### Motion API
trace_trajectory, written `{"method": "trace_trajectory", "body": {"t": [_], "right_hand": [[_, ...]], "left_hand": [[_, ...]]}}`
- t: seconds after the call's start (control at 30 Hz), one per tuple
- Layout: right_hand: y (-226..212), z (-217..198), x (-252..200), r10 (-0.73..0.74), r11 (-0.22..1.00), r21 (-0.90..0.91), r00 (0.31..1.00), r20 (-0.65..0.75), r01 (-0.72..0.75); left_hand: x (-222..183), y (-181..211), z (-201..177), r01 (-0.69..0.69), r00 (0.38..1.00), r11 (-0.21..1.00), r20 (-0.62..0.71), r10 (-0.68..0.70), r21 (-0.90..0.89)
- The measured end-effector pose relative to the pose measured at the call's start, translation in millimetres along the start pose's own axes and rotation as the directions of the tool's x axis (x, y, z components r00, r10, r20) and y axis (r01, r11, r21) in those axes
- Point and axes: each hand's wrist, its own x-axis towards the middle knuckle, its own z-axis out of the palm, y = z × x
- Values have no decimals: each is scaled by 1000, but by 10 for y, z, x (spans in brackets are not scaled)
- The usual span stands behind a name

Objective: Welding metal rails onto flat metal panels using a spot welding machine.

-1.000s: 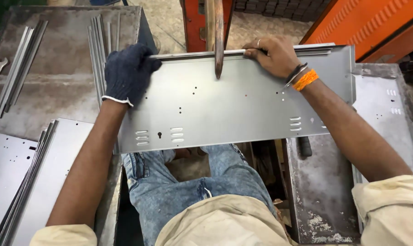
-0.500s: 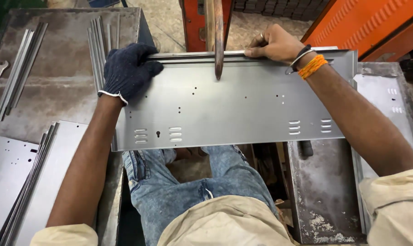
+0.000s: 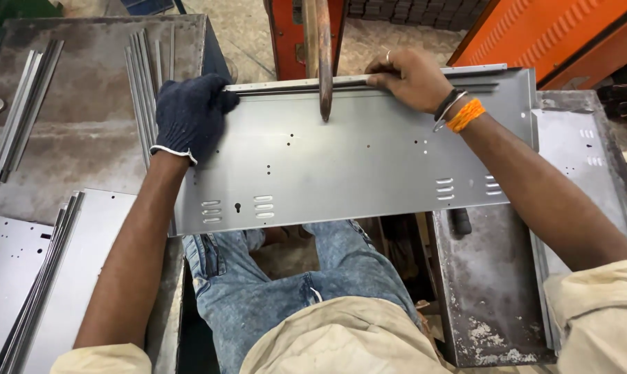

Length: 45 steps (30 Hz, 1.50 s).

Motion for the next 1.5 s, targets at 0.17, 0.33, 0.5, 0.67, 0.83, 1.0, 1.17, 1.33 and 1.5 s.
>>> {"method": "trace_trajectory", "body": {"t": [0.17,0.33,0.5,0.67,0.83,1.0,1.17,1.33,1.5], "right_hand": [[-138,-40,-51,-136,957,-262,990,-31,123],[46,94,-78,-41,928,-373,998,-36,25],[80,83,-63,-137,944,-308,990,-38,119],[105,124,-90,-185,948,-272,982,-49,165],[70,175,-117,-146,966,-227,985,-91,122],[-17,142,-98,-171,955,-260,982,-79,145],[-55,149,-139,-134,948,-298,990,-53,112],[-28,168,-131,-167,951,-276,984,-68,142],[-58,158,-94,-204,940,-293,977,-69,175]], "left_hand": [[-31,60,-11,-4,1000,997,18,3,75],[-44,-71,41,39,997,999,64,-40,29],[-33,-172,-288,41,990,974,142,-9,-223],[-26,-336,-377,146,972,906,229,-56,-397],[-70,-421,-323,153,981,898,170,-89,-413],[-115,-414,-236,184,979,889,157,-128,-420],[-89,-466,-122,91,988,989,135,-75,-115],[-43,-356,-306,44,987,983,159,-15,-180],[-51,-414,-285,247,961,811,243,-134,-530]]}}
